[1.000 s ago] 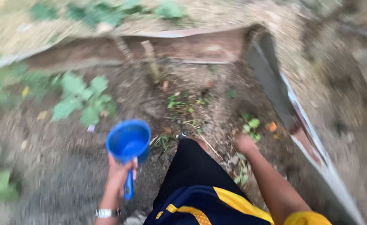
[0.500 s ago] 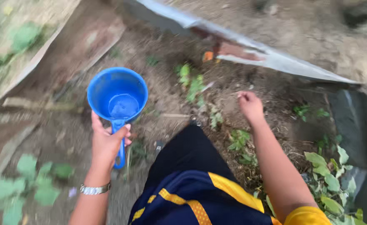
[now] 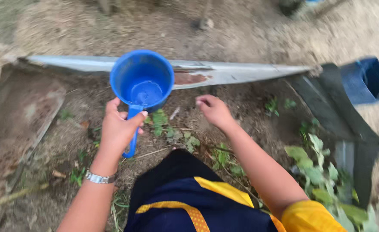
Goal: The person waters plants in a garden using a blue plastic scoop to pour water from a bucket onto individual plants.
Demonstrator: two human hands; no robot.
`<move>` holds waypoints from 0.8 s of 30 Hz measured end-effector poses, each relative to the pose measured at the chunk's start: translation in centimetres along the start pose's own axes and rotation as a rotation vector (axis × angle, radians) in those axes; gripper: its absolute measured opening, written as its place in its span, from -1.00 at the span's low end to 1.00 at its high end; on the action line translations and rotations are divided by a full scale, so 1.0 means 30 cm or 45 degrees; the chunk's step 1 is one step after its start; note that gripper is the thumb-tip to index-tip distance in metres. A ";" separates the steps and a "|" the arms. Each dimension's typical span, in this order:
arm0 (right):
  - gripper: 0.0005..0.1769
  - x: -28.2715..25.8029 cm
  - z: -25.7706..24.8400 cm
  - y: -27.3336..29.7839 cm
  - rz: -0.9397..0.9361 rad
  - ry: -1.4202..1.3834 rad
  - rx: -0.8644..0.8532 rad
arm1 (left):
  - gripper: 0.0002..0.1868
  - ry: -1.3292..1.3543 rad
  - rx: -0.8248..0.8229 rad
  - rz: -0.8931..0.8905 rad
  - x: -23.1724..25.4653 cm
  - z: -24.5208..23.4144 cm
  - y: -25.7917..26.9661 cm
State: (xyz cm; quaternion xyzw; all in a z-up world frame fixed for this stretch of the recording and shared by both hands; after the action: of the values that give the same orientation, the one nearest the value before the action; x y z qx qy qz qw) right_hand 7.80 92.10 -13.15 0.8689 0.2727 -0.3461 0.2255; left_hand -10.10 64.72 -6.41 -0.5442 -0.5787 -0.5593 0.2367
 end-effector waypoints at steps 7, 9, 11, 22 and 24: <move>-0.55 -0.074 0.030 0.057 0.203 -0.179 -0.387 | -0.12 -0.006 -0.160 -0.004 0.114 0.168 0.002; -0.49 -0.122 -0.057 0.063 0.112 0.002 -0.380 | -0.10 -0.052 -0.247 0.018 0.166 0.199 0.001; -0.42 -0.147 -0.209 0.081 0.006 0.163 -0.301 | -0.10 -0.049 -0.340 0.040 0.219 0.212 -0.012; -0.46 0.087 -0.542 0.425 0.429 -0.465 0.670 | 0.00 -0.065 -1.075 0.205 0.278 0.476 0.202; -0.42 0.141 -0.428 0.513 0.636 -0.521 0.664 | -0.05 -0.035 -1.221 0.216 0.283 0.563 0.279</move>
State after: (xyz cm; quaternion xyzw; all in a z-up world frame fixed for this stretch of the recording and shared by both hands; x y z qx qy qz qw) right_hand 26.21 89.36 -4.64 0.8497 -0.0936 -0.5038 0.1243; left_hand 0.54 81.27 -0.09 -0.6444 -0.2126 -0.7345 -0.0035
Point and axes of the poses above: each hand's wrist, its own y-axis away from the middle knuckle, its own z-axis out of the palm, x = y × z, the point moved 10 cm from there along -y, towards the middle knuckle, and after that the axes turned 13 degrees about x, right-handed, at the moved point
